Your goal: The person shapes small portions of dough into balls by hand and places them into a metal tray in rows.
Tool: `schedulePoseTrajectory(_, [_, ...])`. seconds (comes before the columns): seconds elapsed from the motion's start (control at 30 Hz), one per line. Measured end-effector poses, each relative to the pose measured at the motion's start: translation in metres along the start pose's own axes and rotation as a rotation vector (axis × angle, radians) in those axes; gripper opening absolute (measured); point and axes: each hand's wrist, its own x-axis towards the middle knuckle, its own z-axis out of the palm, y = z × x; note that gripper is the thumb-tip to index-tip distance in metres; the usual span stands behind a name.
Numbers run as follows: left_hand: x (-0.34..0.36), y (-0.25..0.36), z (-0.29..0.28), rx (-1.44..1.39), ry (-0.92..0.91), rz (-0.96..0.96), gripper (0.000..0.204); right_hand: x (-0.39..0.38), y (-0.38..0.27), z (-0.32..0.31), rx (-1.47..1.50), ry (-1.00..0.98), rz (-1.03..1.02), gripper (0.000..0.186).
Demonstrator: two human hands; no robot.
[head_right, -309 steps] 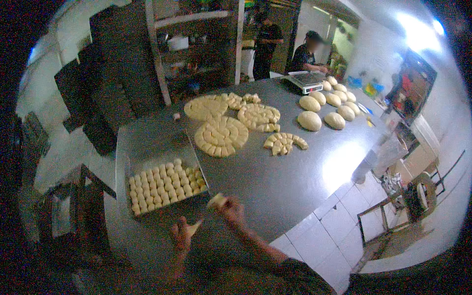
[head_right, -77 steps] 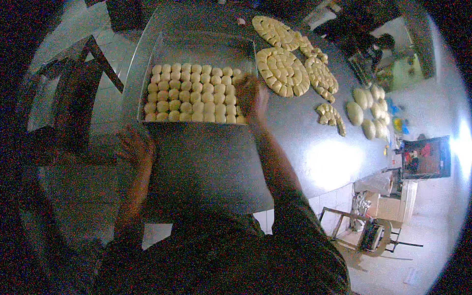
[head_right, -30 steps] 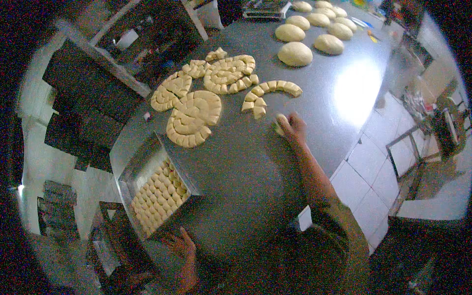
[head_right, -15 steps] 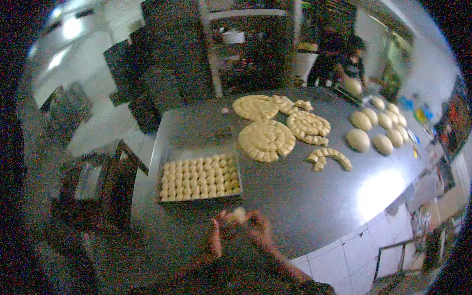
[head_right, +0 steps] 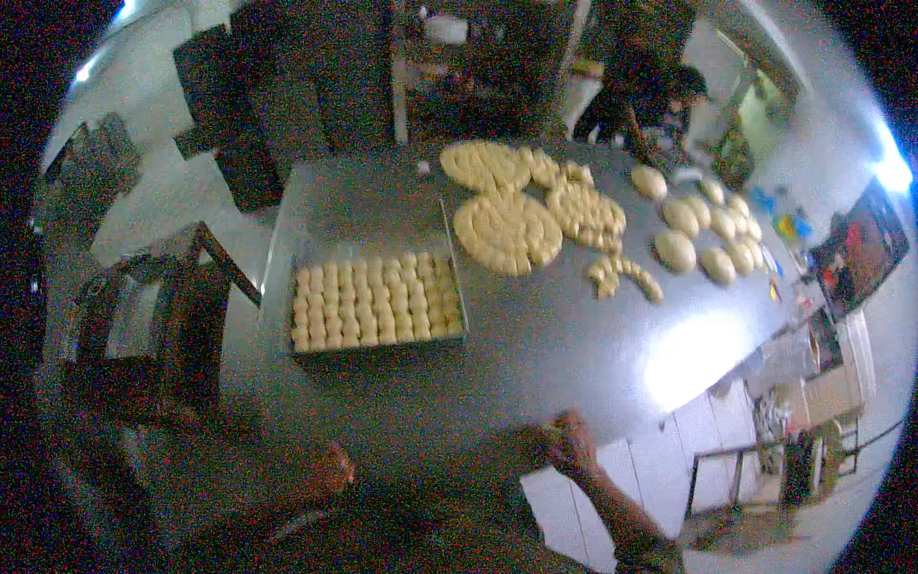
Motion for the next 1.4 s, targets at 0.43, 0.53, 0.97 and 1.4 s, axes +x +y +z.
schedulePoseTrajectory(0.43, [0.049, -0.036, 0.041, 0.259, 0.075, 0.008, 0.026, 0.069, 0.098, 0.057, -0.307, 0.033, -0.005, 0.040])
schedulePoseTrajectory(0.53, [0.119, -0.023, 0.081, 0.067, 0.285, -0.202, 0.025, 0.150, 0.052, 0.065, -0.240, 0.157, 0.083, 0.038])
schedulePoseTrajectory(0.97, [0.114, 0.018, 0.091, -0.065, 0.245, -0.541, 0.025, 0.162, 0.083, 0.082, -0.190, 0.208, -0.106, 0.035])
schedulePoseTrajectory(1.4, [0.060, 0.011, 0.049, -0.134, 0.126, -0.384, 0.031, 0.117, 0.130, 0.117, -0.148, 0.267, -0.415, 0.025])
